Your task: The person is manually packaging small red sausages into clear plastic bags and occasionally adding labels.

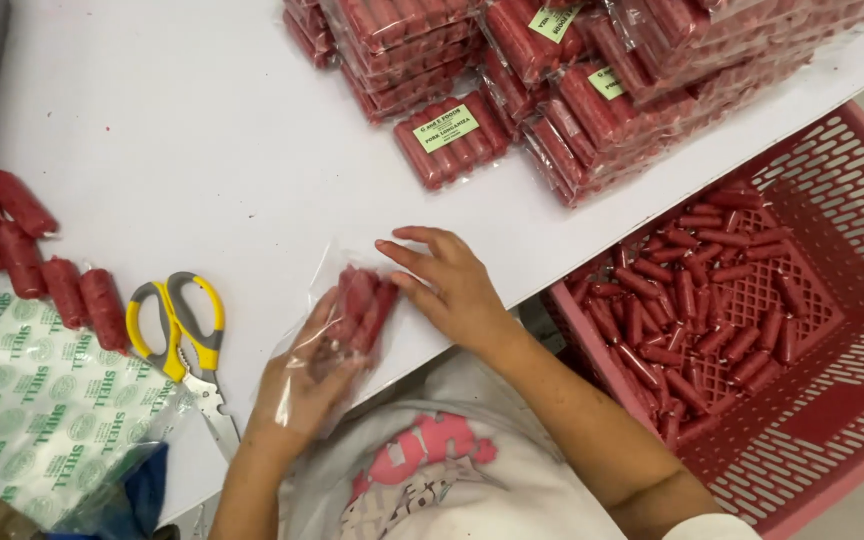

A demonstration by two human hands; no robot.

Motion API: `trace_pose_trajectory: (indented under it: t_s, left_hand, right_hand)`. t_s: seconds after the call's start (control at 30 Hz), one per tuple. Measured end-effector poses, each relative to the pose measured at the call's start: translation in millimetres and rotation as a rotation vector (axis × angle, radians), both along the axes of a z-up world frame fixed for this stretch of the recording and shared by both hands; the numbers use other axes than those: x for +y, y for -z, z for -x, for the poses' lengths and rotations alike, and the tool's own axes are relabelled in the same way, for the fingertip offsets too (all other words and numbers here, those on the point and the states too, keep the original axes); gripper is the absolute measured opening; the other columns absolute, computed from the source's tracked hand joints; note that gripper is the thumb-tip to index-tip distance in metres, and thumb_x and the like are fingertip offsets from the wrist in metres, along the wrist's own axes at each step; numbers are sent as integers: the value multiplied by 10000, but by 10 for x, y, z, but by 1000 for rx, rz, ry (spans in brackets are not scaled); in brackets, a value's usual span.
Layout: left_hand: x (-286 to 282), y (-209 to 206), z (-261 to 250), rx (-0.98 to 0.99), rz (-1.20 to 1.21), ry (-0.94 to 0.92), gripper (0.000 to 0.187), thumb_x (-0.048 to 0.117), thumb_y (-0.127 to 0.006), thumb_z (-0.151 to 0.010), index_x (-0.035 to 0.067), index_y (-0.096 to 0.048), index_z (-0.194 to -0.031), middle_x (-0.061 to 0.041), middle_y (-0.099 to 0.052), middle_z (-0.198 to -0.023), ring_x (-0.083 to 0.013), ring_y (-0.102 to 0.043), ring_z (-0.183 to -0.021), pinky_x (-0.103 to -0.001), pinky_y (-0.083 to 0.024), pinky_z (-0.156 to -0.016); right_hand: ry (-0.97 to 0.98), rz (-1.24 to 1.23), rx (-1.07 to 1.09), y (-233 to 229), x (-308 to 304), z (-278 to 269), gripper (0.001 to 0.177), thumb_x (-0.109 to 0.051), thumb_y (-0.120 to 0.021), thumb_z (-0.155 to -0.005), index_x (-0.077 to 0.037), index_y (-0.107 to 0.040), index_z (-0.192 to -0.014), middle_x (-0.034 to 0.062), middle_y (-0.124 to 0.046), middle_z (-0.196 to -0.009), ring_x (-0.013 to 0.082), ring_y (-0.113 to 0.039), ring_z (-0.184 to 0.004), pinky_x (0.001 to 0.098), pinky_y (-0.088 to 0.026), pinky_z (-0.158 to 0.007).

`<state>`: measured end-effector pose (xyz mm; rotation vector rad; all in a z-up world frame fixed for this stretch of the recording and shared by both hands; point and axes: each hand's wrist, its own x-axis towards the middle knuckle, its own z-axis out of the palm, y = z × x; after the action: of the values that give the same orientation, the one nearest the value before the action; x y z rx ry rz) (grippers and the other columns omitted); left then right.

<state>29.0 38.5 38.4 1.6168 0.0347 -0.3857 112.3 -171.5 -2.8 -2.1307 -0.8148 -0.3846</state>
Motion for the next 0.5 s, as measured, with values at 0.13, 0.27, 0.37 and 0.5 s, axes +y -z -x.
trace_pose_trajectory:
  t_s: [0.13,0.27,0.37,0.5]
  left_hand:
    - [-23,297,188,-170,-580,-348,642,301,-703,-825,186,-531,-1432,25,-717,-1254,-121,-715,-1023,-263,-535,-933]
    - [155,643,253,-781,-976,-380,325,122,-710,-946,43,-663,-1258,-111,-721,-1248,-265,-733,-1032,-350,-600,-831]
    - [180,588,342,-531,-910,-259,135,278,-681,-928,213,-758,-1018,63,-741,-1153,-184,-724,-788,-349,-560,-656]
    - [179,511,246,-712,-760,-371,95,11,-697,-934,68,-689,-1009,-81,-738,-1151,-185,-721,-924,-296,-577,-731]
  right_hand:
    - [-197,-142,378,137,88,-61,345,-262,-618,-1013,-182,-627,-1348,71,-652,-1210,189,-645,-1119,292,-497,-1016]
    - [-217,-75,365,108,89,-9,326,-255,-561,-1048,-180,-623,-1359,44,-642,-1120,150,-625,-949,263,-494,-866]
    - [-293,-124,312,90,70,-6,407,-276,-636,-1020,-181,-572,-1410,75,-550,-1380,187,-610,-1150,319,-493,-1027]
    - [-324,81,188,224,134,51,322,-317,-571,-1063,-359,-577,-1383,80,-525,-1432,240,-587,-1218,343,-502,-972]
